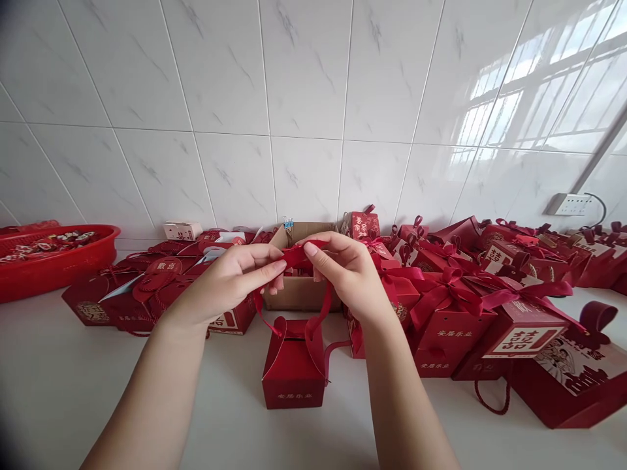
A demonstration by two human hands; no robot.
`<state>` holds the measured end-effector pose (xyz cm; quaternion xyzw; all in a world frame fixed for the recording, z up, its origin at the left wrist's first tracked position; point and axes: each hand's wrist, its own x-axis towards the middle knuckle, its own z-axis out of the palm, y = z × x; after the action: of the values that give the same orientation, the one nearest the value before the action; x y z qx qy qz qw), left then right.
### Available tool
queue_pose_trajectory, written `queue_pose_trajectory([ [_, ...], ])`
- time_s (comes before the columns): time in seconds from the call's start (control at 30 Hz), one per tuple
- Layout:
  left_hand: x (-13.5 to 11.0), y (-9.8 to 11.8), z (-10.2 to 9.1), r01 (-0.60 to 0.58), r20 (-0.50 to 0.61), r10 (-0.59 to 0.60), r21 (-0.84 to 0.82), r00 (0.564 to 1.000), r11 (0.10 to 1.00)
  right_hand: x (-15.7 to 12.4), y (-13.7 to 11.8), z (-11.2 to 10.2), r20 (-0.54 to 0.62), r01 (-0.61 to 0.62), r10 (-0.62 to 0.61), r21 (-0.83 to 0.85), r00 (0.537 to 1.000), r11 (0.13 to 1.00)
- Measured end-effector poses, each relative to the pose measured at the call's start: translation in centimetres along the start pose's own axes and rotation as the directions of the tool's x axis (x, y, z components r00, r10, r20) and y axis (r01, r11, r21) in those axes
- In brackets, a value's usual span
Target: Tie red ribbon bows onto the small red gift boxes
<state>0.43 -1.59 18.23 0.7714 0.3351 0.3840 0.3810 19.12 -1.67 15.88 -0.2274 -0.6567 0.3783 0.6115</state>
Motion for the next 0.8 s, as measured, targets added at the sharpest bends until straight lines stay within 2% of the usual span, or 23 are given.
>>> queue_pose_trajectory([
  [0.1, 0.2, -0.3, -0.1, -0.012, 0.012, 0.012, 0.009, 1.000, 1.000, -0.1, -0.4, -0.6, 0.037, 0.032, -0.029, -0.082, 0.999, 0.996],
  [0.2, 0.2, -0.5, 0.1, -0.010, 0.017, 0.010, 0.013, 1.000, 1.000, -0.4, -1.0, -1.0, 0.164, 0.112, -0.079, -0.204, 0.983, 0.973],
  [0.33, 0.3, -0.7, 0.5, 0.053, -0.027, -0.051, 0.049, 0.998, 0.997, -0.6, -1.4, -1.1, 0.278, 0.217, -0.101, -0.425, 0.955, 0.879],
  [0.4, 0.3, -0.8, 0.7, 0.068, -0.046, -0.066, 0.056, 0.997, 0.996, -0.6, -1.4, -0.9, 0.288, 0.237, -0.093, -0.518, 0.953, 0.822],
  [0.5, 0.4, -0.8, 0.8, 0.052, -0.035, -0.051, 0.051, 0.998, 0.997, -0.7, -1.3, -0.6, 0.314, 0.261, -0.086, -0.573, 0.946, 0.777],
  [0.7, 0.2, -0.7, 0.6, 0.054, -0.033, -0.052, 0.071, 0.998, 0.996, -0.6, -1.0, -0.4, 0.272, 0.240, -0.081, -0.624, 0.959, 0.744],
  [0.8, 0.1, -0.4, 0.5, 0.013, -0.047, -0.008, 0.115, 0.999, 0.993, -0.5, -0.9, -0.5, 0.244, 0.232, -0.098, -0.618, 0.965, 0.751],
])
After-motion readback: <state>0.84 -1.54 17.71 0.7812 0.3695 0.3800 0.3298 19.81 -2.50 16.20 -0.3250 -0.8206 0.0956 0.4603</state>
